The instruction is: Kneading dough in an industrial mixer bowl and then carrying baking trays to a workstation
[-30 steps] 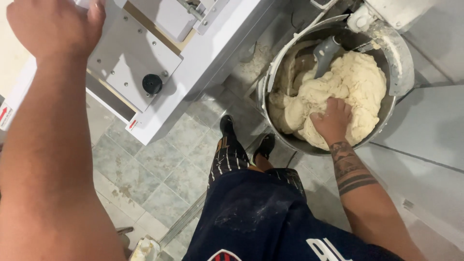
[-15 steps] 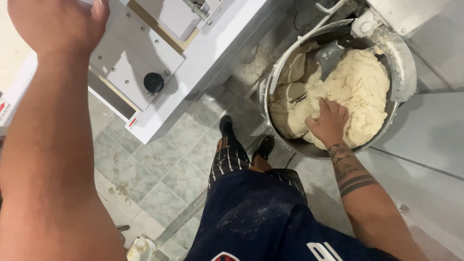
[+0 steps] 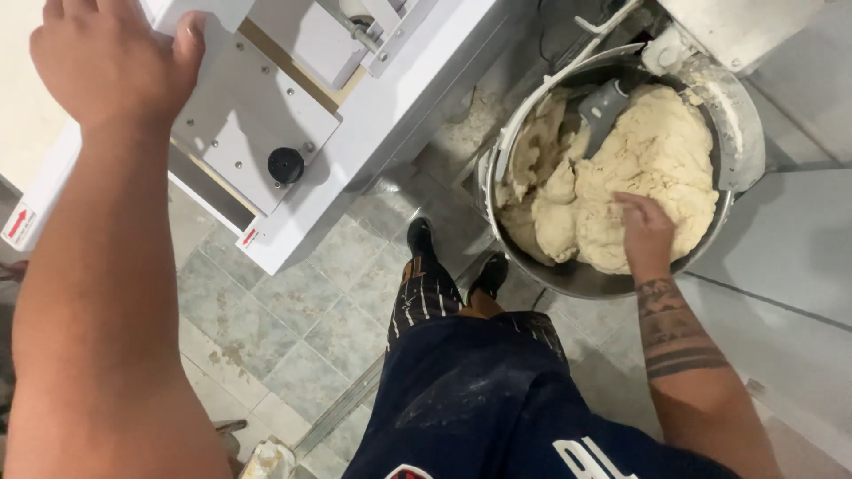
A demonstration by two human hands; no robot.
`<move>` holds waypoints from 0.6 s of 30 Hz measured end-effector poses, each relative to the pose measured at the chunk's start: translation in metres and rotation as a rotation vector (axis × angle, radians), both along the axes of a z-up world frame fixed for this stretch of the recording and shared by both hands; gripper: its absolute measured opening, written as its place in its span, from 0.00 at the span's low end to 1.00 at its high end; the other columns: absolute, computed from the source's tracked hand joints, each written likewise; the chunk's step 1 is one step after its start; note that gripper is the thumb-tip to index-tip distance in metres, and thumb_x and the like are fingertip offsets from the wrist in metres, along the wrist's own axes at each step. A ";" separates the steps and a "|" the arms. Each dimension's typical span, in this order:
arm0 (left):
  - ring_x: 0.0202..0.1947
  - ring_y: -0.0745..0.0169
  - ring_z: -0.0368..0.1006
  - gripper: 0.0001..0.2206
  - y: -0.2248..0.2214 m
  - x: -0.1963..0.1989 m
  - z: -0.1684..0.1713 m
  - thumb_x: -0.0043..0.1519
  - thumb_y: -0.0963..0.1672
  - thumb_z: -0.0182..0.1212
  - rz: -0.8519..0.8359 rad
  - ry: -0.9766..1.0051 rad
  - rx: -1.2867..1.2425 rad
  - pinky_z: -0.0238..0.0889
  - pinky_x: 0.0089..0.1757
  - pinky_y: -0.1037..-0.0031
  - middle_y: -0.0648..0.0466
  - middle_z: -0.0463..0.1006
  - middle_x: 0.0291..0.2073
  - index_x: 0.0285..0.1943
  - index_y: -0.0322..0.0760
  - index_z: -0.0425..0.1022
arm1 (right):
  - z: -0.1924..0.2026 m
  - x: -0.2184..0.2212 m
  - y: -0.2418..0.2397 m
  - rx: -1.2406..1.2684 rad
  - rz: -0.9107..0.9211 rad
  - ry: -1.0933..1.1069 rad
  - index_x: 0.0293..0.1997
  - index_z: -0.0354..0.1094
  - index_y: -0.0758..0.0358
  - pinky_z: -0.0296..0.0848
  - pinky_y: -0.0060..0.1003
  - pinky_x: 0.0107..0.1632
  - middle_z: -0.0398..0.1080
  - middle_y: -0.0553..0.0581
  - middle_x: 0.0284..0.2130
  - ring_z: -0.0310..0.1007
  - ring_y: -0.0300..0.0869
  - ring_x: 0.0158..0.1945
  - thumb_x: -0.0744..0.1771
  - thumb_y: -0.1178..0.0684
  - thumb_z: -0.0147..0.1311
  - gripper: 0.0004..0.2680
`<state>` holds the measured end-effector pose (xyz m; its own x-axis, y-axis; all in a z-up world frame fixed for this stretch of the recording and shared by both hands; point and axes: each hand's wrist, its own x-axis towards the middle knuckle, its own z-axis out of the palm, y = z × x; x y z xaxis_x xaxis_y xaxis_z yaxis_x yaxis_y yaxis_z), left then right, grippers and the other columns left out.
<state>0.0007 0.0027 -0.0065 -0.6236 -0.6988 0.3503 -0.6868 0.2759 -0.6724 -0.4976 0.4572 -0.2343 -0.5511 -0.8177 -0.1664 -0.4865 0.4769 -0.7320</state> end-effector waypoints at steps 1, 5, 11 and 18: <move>0.35 0.55 0.75 0.26 0.001 -0.001 0.002 0.69 0.65 0.68 -0.043 0.041 -0.010 0.64 0.26 0.67 0.58 0.78 0.40 0.55 0.49 0.78 | -0.009 -0.010 0.014 -0.239 -0.156 0.173 0.50 0.76 0.65 0.72 0.43 0.55 0.76 0.58 0.46 0.75 0.48 0.51 0.72 0.63 0.51 0.06; 0.35 0.56 0.74 0.29 -0.002 -0.003 0.000 0.78 0.68 0.55 0.102 -0.063 0.057 0.62 0.24 0.68 0.57 0.78 0.40 0.56 0.48 0.77 | -0.001 0.003 0.014 0.258 -0.124 0.512 0.61 0.67 0.76 0.68 0.49 0.65 0.64 0.61 0.58 0.64 0.53 0.60 0.72 0.51 0.58 0.16; 0.35 0.57 0.73 0.27 0.000 0.001 -0.001 0.74 0.67 0.63 -0.028 -0.005 -0.022 0.61 0.25 0.69 0.59 0.78 0.41 0.54 0.49 0.78 | -0.045 0.016 0.037 0.522 0.129 0.372 0.78 0.23 0.75 0.19 0.76 0.70 0.21 0.72 0.77 0.15 0.61 0.80 0.66 0.24 0.37 0.43; 0.38 0.55 0.74 0.28 0.005 -0.003 0.004 0.75 0.64 0.68 -0.070 0.039 0.008 0.63 0.28 0.69 0.56 0.78 0.46 0.65 0.45 0.74 | -0.104 -0.003 0.054 0.605 0.268 0.648 0.77 0.23 0.77 0.26 0.82 0.67 0.22 0.75 0.77 0.14 0.67 0.79 0.58 0.17 0.39 0.52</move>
<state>-0.0022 0.0076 -0.0023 -0.6568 -0.6571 0.3699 -0.6914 0.3291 -0.6432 -0.5009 0.5116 -0.3387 -0.4909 -0.8056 -0.3317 -0.8630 0.5017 0.0587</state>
